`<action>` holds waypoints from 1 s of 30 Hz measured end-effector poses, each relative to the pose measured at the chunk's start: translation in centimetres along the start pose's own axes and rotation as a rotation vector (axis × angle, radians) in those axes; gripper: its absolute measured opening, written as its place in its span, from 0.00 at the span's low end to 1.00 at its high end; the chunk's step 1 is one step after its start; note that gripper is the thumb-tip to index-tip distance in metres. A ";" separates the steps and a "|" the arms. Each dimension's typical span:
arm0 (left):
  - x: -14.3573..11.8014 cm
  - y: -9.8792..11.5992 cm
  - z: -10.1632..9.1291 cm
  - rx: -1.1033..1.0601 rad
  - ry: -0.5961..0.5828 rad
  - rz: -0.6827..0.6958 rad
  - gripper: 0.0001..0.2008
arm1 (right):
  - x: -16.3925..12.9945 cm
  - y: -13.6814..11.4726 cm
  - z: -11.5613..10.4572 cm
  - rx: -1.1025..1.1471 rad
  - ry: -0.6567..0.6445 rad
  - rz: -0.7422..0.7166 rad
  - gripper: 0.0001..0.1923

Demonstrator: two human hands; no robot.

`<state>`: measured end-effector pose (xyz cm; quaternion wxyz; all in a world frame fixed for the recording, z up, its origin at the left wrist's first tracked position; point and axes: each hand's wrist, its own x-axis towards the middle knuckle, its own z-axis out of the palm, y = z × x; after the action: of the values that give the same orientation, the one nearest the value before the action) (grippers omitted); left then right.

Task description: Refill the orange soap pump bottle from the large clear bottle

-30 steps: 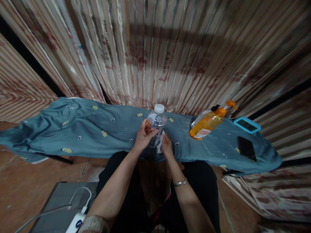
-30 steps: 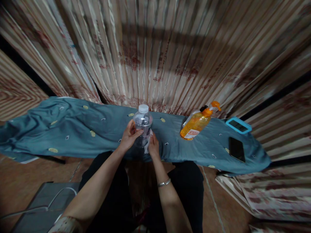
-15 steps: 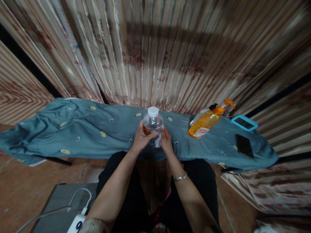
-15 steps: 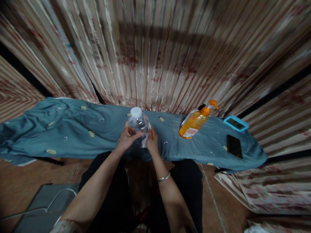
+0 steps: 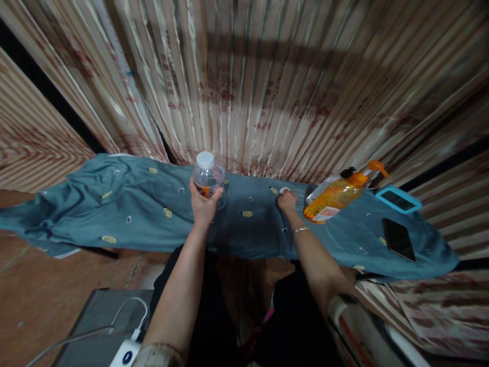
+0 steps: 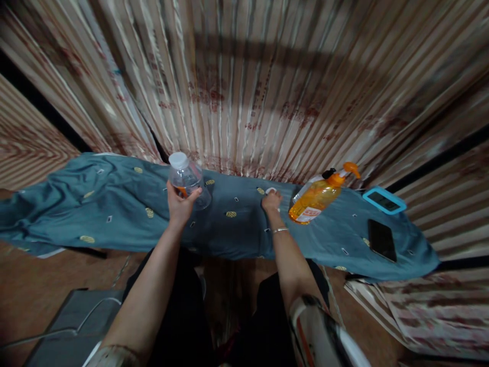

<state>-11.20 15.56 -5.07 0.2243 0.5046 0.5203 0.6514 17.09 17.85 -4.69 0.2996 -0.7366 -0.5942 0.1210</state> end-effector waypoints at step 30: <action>1.3 -1.1 0.7 0.030 -0.002 -0.070 0.47 | -10.6 -9.6 9.4 -0.155 -0.238 -0.319 0.22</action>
<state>-11.34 17.34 -5.49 0.2399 0.4901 0.5472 0.6346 1.62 11.71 -8.39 0.1849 -0.6345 -0.7420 0.1121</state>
